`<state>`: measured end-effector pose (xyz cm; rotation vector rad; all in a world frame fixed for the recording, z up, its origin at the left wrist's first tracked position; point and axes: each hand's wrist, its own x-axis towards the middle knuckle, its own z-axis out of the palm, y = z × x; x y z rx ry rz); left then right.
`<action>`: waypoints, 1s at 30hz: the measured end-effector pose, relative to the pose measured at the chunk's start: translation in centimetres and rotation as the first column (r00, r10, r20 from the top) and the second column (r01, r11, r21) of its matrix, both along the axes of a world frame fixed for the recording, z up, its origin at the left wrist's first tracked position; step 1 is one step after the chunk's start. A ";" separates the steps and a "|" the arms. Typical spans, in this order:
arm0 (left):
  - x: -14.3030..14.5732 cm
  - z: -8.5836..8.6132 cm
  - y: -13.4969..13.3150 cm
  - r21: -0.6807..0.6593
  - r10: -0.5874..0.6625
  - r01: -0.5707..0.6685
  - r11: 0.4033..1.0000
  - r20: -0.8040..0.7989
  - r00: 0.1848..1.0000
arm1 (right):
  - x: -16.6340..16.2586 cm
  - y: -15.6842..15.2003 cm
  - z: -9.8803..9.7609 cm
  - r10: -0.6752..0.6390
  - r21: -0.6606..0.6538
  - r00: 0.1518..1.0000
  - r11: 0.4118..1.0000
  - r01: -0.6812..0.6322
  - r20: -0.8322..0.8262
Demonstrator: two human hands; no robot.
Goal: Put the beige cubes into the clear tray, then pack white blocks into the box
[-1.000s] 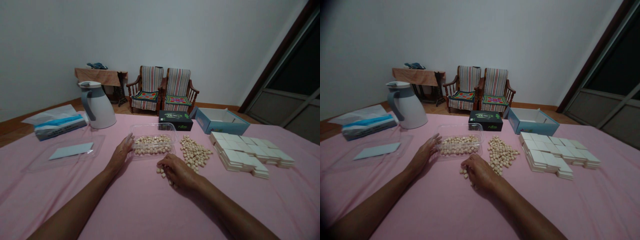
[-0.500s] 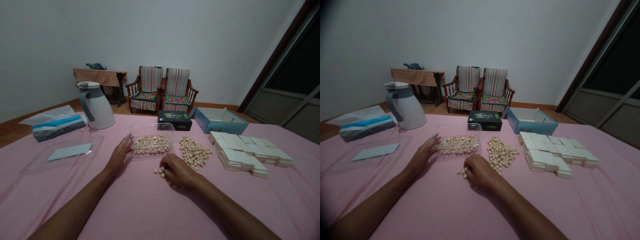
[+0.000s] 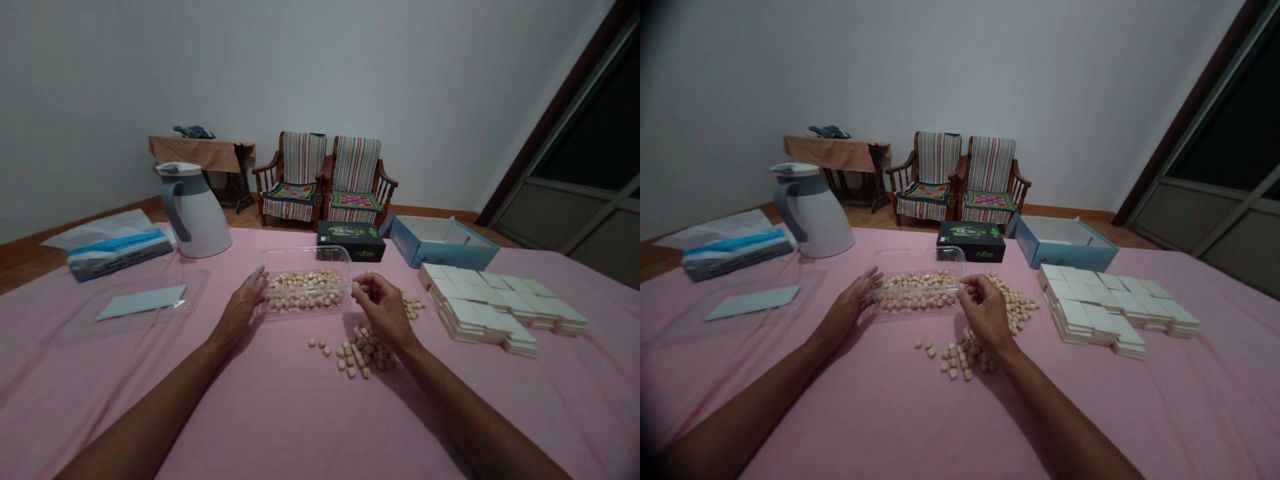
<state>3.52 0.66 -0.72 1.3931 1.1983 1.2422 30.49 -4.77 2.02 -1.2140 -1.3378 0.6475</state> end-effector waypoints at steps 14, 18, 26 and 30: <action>0.0 -0.2 0.2 0.005 0.003 -0.003 1.000 0.010 1.000 | 0.0 -0.6 0.4 0.150 -0.005 0.987 0.989 -0.150 0.055; -0.1 -0.5 0.3 0.016 -0.004 0.004 1.000 0.010 1.000 | -1.0 -1.7 -0.3 0.388 -0.135 0.828 0.921 -0.366 0.405; -0.1 -0.4 0.3 0.002 -0.003 0.003 1.000 -0.002 1.000 | -2.5 -3.1 -2.3 0.437 -0.185 0.647 0.888 -0.421 0.625; -0.1 -0.3 0.2 0.014 0.016 -0.016 1.000 0.002 1.000 | -2.6 -3.1 -1.6 0.380 -0.109 0.693 0.909 -0.403 0.613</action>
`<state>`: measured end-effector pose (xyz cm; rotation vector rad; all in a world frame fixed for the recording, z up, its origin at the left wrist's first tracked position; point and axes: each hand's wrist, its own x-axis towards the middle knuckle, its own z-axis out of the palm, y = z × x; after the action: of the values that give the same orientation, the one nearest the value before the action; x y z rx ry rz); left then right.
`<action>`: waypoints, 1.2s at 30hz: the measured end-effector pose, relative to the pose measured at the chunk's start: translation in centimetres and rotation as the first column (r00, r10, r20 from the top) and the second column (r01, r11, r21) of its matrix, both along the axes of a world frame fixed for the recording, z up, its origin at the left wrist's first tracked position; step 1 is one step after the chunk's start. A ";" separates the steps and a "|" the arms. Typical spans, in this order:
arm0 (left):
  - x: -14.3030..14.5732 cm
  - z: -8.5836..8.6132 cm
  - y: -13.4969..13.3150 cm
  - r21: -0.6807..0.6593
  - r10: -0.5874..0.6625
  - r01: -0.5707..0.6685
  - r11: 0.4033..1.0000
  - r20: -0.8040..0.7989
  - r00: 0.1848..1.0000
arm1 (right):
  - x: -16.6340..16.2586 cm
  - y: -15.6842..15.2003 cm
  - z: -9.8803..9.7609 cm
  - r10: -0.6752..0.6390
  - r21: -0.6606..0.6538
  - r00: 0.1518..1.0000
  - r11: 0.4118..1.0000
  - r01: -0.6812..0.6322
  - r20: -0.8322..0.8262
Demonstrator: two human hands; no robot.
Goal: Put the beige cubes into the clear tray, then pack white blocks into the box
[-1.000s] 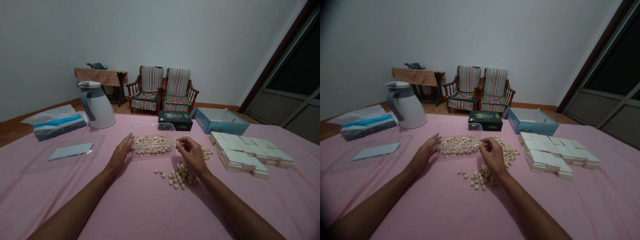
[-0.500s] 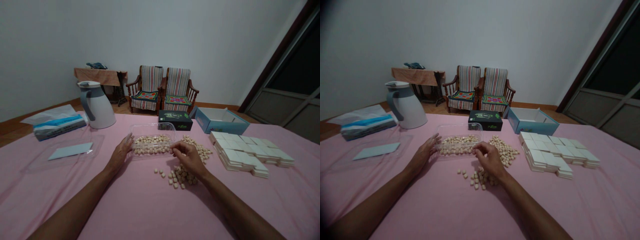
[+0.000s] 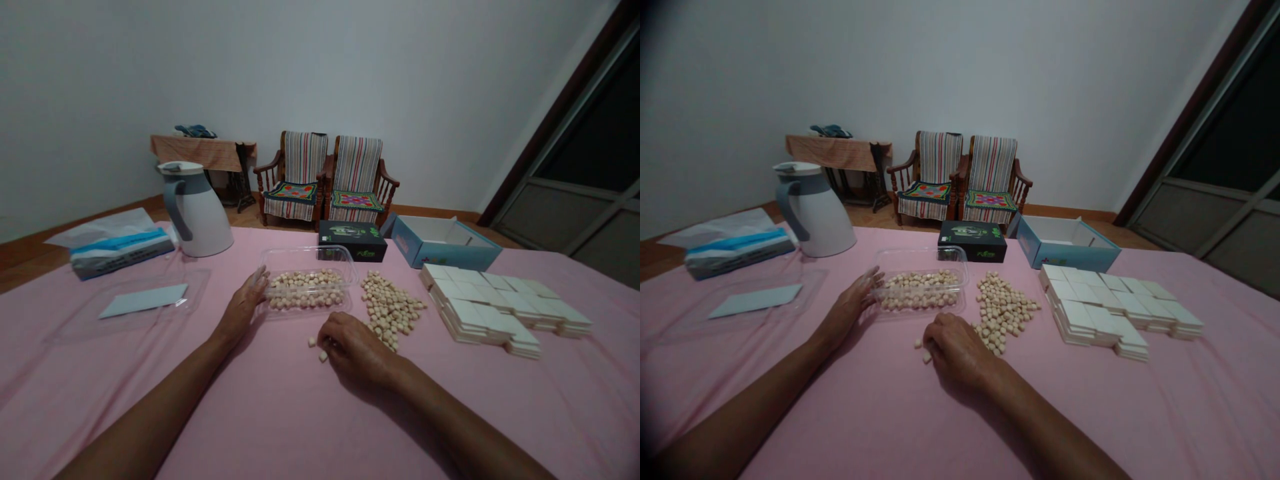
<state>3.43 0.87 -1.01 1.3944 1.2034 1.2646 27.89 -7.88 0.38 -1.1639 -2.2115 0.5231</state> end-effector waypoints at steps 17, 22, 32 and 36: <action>0.0 0.1 -0.1 -0.032 -0.020 0.019 0.999 -0.011 1.000 | 2.6 2.6 1.9 -0.301 -0.120 0.746 0.950 0.289 -0.593; 0.1 0.3 -0.2 -0.028 -0.018 0.017 0.999 -0.006 1.000 | 1.8 1.2 2.2 -0.027 -0.086 0.979 0.996 0.010 -0.204; 0.1 0.2 -0.1 -0.013 -0.013 0.013 1.000 0.002 1.000 | 0.2 -0.1 1.3 0.172 -0.052 0.974 0.985 -0.166 0.146; 0.2 0.3 -0.3 -0.014 -0.011 0.011 1.000 0.002 1.000 | 0.8 0.5 1.7 0.044 0.023 0.996 0.999 -0.043 -0.075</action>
<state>3.61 0.62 -0.69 1.3874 1.2001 1.2474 28.64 -7.38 2.08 -1.0699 -2.1767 0.5517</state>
